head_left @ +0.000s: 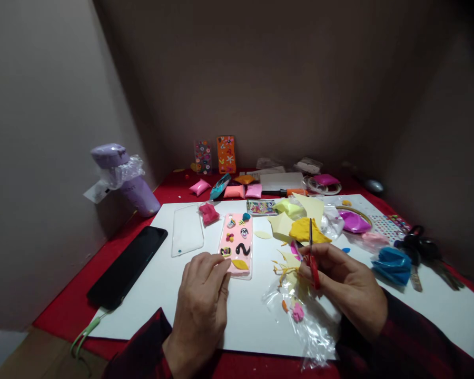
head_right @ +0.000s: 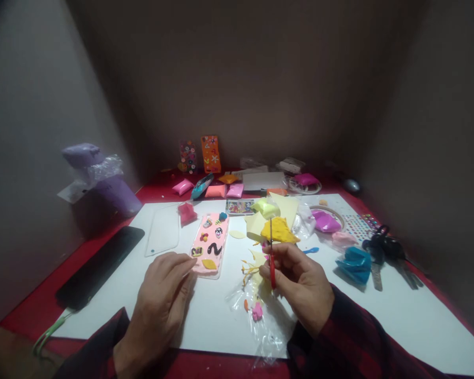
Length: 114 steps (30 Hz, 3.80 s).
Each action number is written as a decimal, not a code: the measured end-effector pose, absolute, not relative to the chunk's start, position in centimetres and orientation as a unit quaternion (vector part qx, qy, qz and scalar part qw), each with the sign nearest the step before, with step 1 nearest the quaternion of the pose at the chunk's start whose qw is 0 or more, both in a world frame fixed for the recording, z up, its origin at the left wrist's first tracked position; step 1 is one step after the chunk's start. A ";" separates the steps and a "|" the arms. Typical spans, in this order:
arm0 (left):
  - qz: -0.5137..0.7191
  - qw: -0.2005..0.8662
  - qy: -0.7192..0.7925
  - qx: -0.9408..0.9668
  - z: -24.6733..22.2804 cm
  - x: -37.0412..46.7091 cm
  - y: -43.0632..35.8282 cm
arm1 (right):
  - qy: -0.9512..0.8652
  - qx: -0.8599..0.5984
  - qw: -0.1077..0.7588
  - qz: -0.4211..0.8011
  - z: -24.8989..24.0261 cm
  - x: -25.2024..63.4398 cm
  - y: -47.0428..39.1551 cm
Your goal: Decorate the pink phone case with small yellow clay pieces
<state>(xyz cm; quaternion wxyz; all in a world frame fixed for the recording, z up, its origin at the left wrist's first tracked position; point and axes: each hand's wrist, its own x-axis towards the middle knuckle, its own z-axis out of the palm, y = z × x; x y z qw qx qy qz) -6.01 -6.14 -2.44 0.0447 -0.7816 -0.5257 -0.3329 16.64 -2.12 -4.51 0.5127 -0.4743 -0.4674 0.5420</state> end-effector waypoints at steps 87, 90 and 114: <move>-0.242 -0.070 -0.482 -0.839 -1.3 -6.5 -2.8 | -0.498 -0.472 0.488 0.539 -4.4 16.9 -1.7; -0.261 -0.076 -0.468 -0.841 -1.2 -6.7 -2.8 | -0.499 -0.473 0.488 0.538 -4.4 16.9 -1.6; -0.231 -0.101 -0.471 -0.845 -1.0 -6.4 -3.1 | -0.507 -0.463 0.488 0.540 -4.6 16.9 -1.8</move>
